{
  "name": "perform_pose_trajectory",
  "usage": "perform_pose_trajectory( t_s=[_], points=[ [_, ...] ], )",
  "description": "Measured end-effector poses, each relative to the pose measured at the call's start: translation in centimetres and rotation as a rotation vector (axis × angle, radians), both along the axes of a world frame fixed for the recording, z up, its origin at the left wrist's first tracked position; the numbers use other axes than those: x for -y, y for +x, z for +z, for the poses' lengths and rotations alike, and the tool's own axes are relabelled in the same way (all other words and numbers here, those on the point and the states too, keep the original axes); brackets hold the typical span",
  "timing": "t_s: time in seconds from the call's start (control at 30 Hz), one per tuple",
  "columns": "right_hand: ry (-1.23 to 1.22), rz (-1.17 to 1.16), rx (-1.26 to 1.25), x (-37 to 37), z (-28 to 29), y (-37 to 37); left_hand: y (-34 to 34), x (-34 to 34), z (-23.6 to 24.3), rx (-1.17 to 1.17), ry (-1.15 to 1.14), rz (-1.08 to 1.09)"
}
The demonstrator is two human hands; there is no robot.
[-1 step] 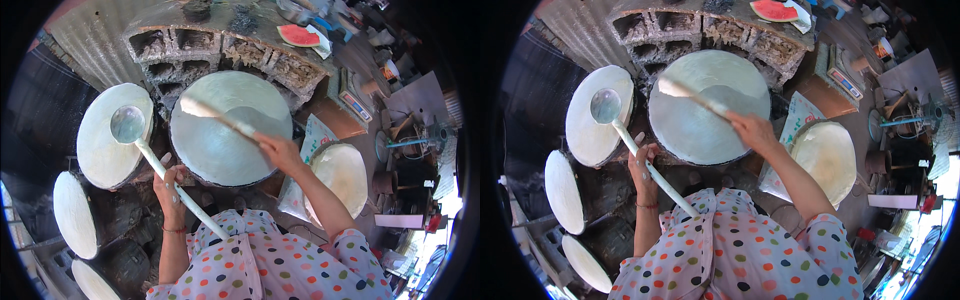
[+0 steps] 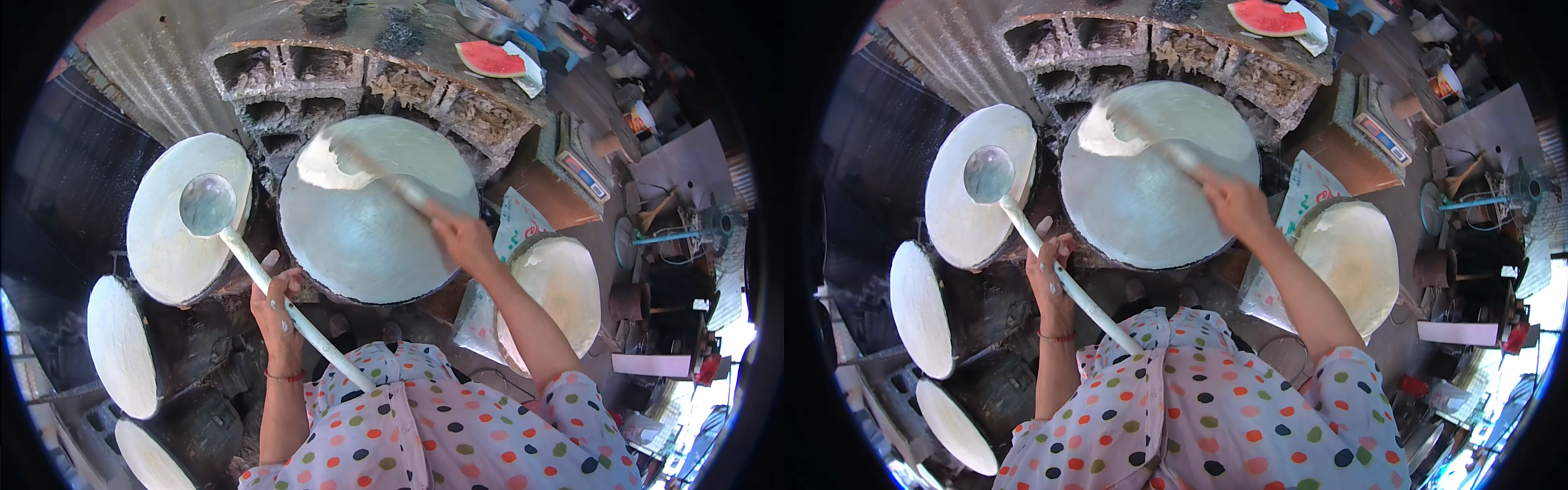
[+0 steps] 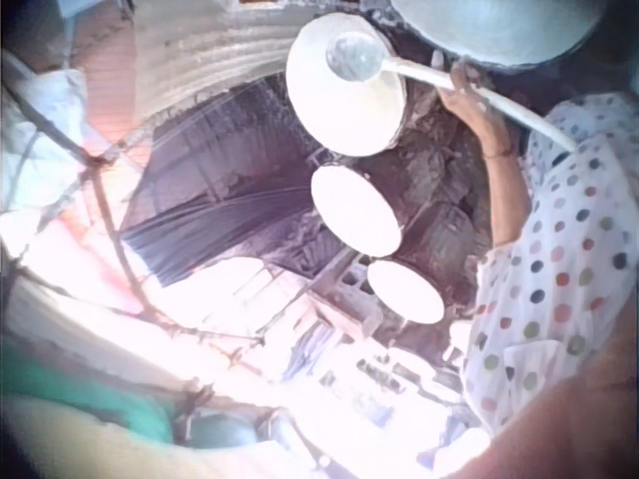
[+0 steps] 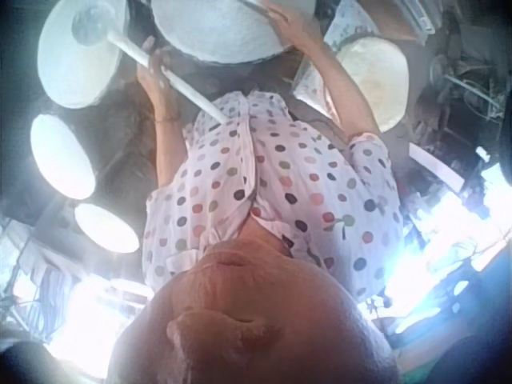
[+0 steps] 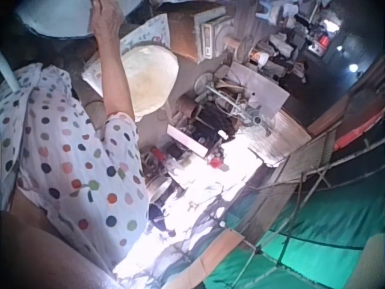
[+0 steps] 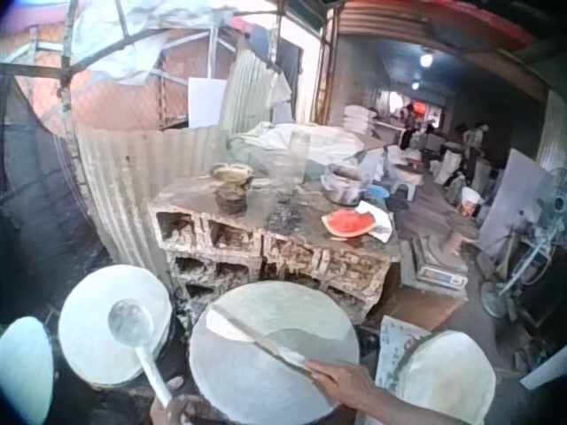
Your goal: The person ladles batter onto hot griddles, spreads it into thin crepes, and flips them with a wooden spatula. Finished crepes are stacked on a nearby surface.
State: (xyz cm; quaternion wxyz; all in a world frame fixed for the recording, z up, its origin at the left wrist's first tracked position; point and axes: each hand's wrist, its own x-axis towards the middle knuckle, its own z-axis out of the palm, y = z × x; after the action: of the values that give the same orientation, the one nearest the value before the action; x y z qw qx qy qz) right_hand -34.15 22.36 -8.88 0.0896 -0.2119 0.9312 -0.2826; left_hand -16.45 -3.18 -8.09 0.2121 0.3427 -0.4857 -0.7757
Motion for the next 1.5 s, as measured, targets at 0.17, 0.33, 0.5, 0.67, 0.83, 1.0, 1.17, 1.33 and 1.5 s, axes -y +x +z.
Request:
perform_pose_trajectory(
  t_s=[0.17, 0.33, 0.5, 0.67, 0.83, 1.0, 1.17, 1.33, 1.5],
  points=[
    [-0.294, 0.057, 0.164, 1.1, -2.2, -5.8, 1.1, -2.2, 0.5, -0.010, -0.045, 0.085],
    [-0.164, 0.303, 0.204, 0.3, -0.2, -1.3, 3.2, -3.3, -0.1, 0.014, -0.068, 0.166],
    [-0.277, 0.096, 0.049, -0.6, -2.3, -8.6, 4.3, -4.9, -0.4, 0.026, -0.100, 0.199],
    [-0.222, 0.333, 0.372, 2.1, -1.2, -7.5, 5.4, -6.1, -0.3, 0.041, -0.101, 0.233],
    [-0.184, 0.507, 0.177, -2.8, 0.2, -4.4, 6.2, -7.1, -0.4, 0.041, -0.111, 0.281],
    [-0.243, 0.351, 0.285, 2.9, -1.5, -9.3, 5.9, -8.3, 0.4, 0.034, -0.120, 0.268],
    [-0.157, 0.630, 0.351, -1.9, 0.1, -5.5, 6.4, -8.8, 0.7, 0.054, -0.138, 0.295],
    [-0.212, 0.491, 0.240, -1.3, 0.9, -7.0, 6.9, -8.8, 0.7, 0.072, -0.146, 0.320],
    [-0.110, 0.564, 0.375, 1.7, 0.0, -7.6, 6.8, -9.3, 0.9, 0.072, -0.159, 0.294]
  ],
)
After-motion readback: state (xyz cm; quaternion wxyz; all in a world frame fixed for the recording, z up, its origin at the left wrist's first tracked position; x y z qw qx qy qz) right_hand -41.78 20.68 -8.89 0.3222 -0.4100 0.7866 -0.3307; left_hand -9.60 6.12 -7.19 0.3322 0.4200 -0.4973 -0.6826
